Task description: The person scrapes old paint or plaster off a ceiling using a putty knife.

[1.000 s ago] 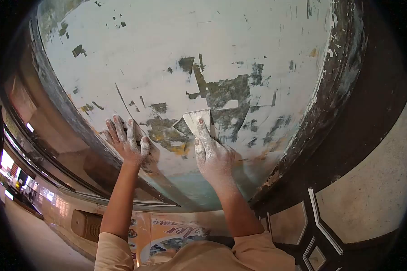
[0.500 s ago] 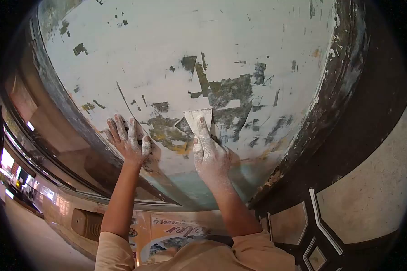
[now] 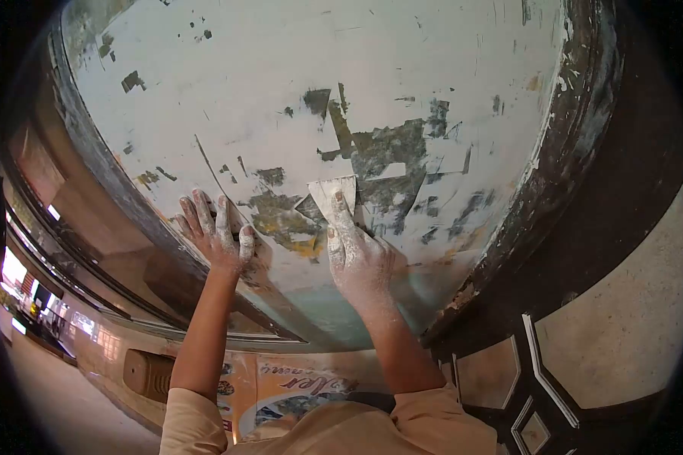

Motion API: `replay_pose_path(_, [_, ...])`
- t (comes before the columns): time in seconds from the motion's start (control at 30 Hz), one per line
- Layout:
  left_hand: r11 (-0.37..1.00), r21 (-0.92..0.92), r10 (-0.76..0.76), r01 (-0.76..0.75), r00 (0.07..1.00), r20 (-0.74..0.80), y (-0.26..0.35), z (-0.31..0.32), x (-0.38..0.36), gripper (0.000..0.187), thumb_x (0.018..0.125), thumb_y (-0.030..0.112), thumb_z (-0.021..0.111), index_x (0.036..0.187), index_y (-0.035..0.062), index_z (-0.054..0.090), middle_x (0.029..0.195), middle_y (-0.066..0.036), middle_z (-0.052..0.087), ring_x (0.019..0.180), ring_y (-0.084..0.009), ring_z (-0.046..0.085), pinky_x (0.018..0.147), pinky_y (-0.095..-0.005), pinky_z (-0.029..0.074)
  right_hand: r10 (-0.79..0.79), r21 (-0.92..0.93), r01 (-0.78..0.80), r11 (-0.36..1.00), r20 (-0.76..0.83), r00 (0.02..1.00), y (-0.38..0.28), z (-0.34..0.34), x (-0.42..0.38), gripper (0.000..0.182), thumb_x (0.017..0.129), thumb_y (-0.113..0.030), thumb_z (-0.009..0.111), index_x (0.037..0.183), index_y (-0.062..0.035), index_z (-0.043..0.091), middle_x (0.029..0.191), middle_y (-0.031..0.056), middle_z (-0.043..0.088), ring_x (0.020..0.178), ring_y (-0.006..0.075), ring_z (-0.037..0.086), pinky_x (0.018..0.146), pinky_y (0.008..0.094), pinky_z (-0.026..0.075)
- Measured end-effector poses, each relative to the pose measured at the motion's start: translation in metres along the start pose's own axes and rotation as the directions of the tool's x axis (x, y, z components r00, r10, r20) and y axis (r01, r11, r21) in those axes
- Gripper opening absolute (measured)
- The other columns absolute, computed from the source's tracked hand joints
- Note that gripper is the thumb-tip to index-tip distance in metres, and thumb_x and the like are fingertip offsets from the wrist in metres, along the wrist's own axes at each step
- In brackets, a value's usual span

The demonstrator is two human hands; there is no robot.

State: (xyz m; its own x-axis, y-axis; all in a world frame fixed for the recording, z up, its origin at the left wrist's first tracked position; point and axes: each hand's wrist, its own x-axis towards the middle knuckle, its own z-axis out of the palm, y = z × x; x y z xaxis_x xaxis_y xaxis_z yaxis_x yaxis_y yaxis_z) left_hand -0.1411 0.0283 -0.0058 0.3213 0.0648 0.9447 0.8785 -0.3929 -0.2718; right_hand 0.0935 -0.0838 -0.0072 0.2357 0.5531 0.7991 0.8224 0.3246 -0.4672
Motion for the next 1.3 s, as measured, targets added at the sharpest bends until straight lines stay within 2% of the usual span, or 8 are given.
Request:
replay_pose_path(0.4, [1.000, -0.011, -0.016, 0.016, 1.000, 0.015, -0.001, -0.002, 0.000, 0.055, 0.089, 0.043, 0.046, 0.134, 0.0115, 0.052, 0.148, -0.025, 0.035, 0.140, -0.0467, 0.022, 0.112, -0.0594, 0.007, -0.072, -0.028, 0.071, 0.997, -0.019, 0.997, 0.026, -0.005, -0.017, 0.052, 0.087, -0.014, 0.059, 0.138, -0.0150, 0.049, 0.072, 0.0146, 0.065, 0.061, 0.0356, 0.062, 0.058, 0.0442, 0.049])
replay_pose_path(0.6, [0.999, -0.029, -0.037, 0.039, 0.998, 0.051, 0.000, -0.004, 0.001, 0.058, 0.083, 0.043, 0.053, 0.134, 0.0140, 0.053, 0.149, -0.023, 0.034, 0.141, -0.0453, 0.021, 0.112, -0.0610, 0.006, -0.071, -0.200, 0.142, 0.969, 0.326, 0.943, 0.023, -0.052, -0.004, 0.062, 0.086, -0.015, 0.060, 0.144, -0.0125, 0.038, 0.083, 0.0157, 0.066, 0.069, 0.0351, 0.063, 0.062, 0.0448, 0.051])
replay_pose_path(0.63, [0.998, -0.037, -0.052, 0.055, 0.996, 0.069, 0.000, -0.005, 0.000, 0.059, 0.081, 0.042, 0.055, 0.134, 0.0153, 0.053, 0.150, -0.021, 0.034, 0.141, -0.0443, 0.020, 0.112, -0.0613, 0.006, -0.383, -0.247, 0.424, 0.872, 0.196, 0.903, 0.043, -0.055, -0.002, 0.065, 0.084, -0.015, 0.061, 0.144, -0.0092, 0.036, 0.087, 0.0152, 0.066, 0.074, 0.0343, 0.064, 0.065, 0.0451, 0.051])
replay_pose_path(0.67, [0.997, -0.042, -0.056, 0.058, 0.997, 0.061, 0.001, -0.006, 0.000, 0.059, 0.081, 0.042, 0.055, 0.134, 0.0153, 0.053, 0.150, -0.021, 0.034, 0.141, -0.0443, 0.020, 0.112, -0.0613, 0.006, -0.224, -0.257, 0.316, 0.913, 0.333, 0.916, 0.028, -0.073, 0.015, 0.068, 0.081, -0.015, 0.062, 0.143, -0.0062, 0.037, 0.088, 0.0146, 0.066, 0.077, 0.0336, 0.065, 0.067, 0.0443, 0.052])
replay_pose_path(0.87, [0.997, -0.052, -0.060, 0.063, 0.997, 0.055, 0.001, -0.004, 0.000, 0.062, 0.077, 0.038, 0.060, 0.135, 0.0163, 0.053, 0.151, -0.019, 0.032, 0.143, -0.0423, 0.018, 0.111, -0.0622, 0.006, -0.242, -0.391, 0.451, 0.802, 0.478, 0.844, 0.007, -0.141, 0.083, 0.039, 0.089, -0.021, 0.054, 0.126, -0.0096, 0.055, 0.083, 0.0140, 0.066, 0.073, 0.0330, 0.065, 0.062, 0.0450, 0.052])
replay_pose_path(0.93, [0.996, -0.059, -0.068, 0.072, 0.996, 0.062, 0.001, -0.005, -0.001, 0.061, 0.077, 0.038, 0.060, 0.134, 0.0160, 0.054, 0.151, -0.019, 0.032, 0.143, -0.0420, 0.018, 0.111, -0.0620, 0.007, -0.027, -0.539, 0.432, 0.723, 0.603, 0.798, 0.000, -0.151, 0.100, 0.033, 0.092, -0.032, 0.052, 0.118, -0.0125, 0.060, 0.082, 0.0159, 0.067, 0.072, 0.0353, 0.064, 0.064, 0.0459, 0.051])
replay_pose_path(1.1, [0.995, -0.064, -0.066, 0.070, 0.996, 0.060, 0.001, -0.006, 0.000, 0.059, 0.077, 0.037, 0.060, 0.132, 0.0154, 0.056, 0.151, -0.019, 0.033, 0.143, -0.0418, 0.018, 0.112, -0.0612, 0.006, -0.153, -0.583, 0.550, 0.598, 0.591, 0.792, -0.003, -0.149, 0.125, 0.030, 0.092, -0.036, 0.051, 0.088, -0.0099, 0.064, 0.070, 0.0104, 0.066, 0.067, 0.0298, 0.067, 0.057, 0.0432, 0.052])
replay_pose_path(1.3, [0.995, -0.068, -0.070, 0.073, 0.996, 0.055, 0.002, -0.007, 0.001, 0.059, 0.078, 0.038, 0.059, 0.132, 0.0151, 0.056, 0.150, -0.020, 0.034, 0.142, -0.0419, 0.020, 0.112, -0.0603, 0.006, -0.082, -0.628, 0.518, 0.581, 0.587, 0.805, -0.008, -0.145, 0.131, 0.032, 0.091, -0.040, 0.052, 0.088, -0.0114, 0.064, 0.069, 0.0112, 0.065, 0.068, 0.0308, 0.064, 0.066, 0.0437, 0.047])
